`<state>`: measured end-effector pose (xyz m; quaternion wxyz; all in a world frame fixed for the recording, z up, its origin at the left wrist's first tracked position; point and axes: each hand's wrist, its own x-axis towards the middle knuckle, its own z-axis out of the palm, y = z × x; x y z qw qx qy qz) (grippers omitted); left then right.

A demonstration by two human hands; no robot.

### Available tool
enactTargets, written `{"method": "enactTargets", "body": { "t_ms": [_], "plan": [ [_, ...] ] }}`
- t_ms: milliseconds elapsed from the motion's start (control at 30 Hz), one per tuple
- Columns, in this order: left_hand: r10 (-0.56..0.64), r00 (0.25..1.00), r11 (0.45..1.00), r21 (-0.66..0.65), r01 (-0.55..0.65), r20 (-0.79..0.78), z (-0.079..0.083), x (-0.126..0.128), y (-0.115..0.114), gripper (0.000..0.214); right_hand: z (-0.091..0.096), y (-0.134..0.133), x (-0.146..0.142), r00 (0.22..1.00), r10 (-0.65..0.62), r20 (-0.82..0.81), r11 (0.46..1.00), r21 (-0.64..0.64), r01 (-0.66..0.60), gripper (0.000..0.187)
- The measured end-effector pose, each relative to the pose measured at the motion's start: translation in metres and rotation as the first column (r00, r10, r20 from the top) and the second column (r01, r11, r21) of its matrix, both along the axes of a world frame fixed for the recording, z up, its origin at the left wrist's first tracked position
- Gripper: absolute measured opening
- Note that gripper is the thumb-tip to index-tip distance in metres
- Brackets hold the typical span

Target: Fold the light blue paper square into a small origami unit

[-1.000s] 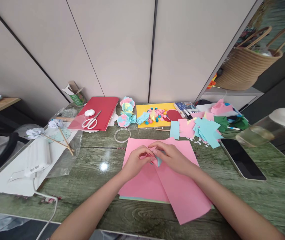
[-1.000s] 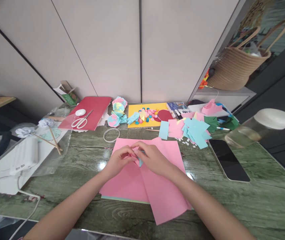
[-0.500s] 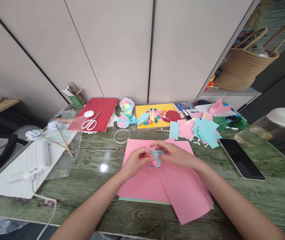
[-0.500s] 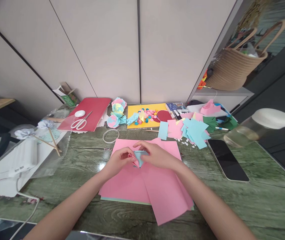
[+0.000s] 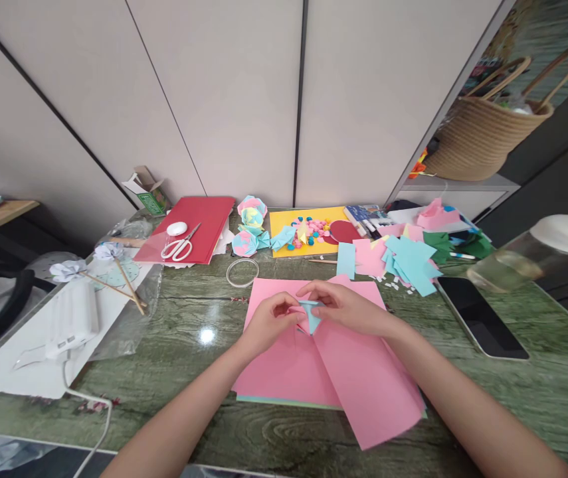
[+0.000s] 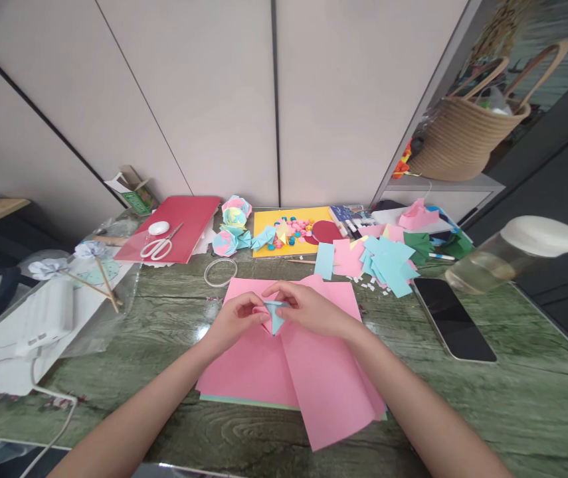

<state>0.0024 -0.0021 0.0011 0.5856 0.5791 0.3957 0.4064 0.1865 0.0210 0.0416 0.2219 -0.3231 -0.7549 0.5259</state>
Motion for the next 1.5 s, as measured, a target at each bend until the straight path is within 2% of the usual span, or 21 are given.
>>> {"method": "enactTargets", "body": {
  "t_ms": [200,433,600,733,900,1200,1500],
  "plan": [
    [0.107,0.993,0.994,-0.030,-0.105,0.057,-0.004,0.002,0.000,0.029,0.001,-0.003,-0.004,0.998,-0.060,0.001,0.998,0.030,0.060,0.026],
    [0.009,0.995,0.988,-0.156,0.007,0.102,0.000,0.002,0.000,0.031,0.001,-0.007,-0.008,0.998,-0.056,-0.015,0.996,0.065,0.057,0.023],
    [0.021,0.995,0.986,-0.166,-0.004,0.099,0.001,0.001,-0.001,0.026,0.003,-0.009,-0.011,0.996,-0.090,0.013,0.988,0.127,0.088,0.022],
    [0.053,0.991,0.985,-0.171,-0.032,0.120,0.000,-0.002,-0.002,0.024,0.007,-0.011,-0.011,0.976,-0.188,0.114,0.948,0.280,0.150,0.015],
    [0.062,0.995,0.988,-0.145,-0.050,0.080,-0.001,-0.004,-0.002,0.021,0.007,-0.011,-0.011,0.948,-0.209,0.238,0.892,0.445,0.085,0.015],
    [0.065,0.998,0.995,-0.081,-0.064,0.003,0.002,-0.004,-0.003,0.022,0.004,-0.012,-0.011,0.929,-0.230,0.291,0.843,0.537,0.040,0.020],
    [0.121,0.991,0.992,-0.013,-0.122,-0.062,0.002,-0.003,-0.006,0.017,0.002,-0.014,-0.013,0.932,-0.229,0.281,0.780,0.625,0.004,0.019]
  ]
}}
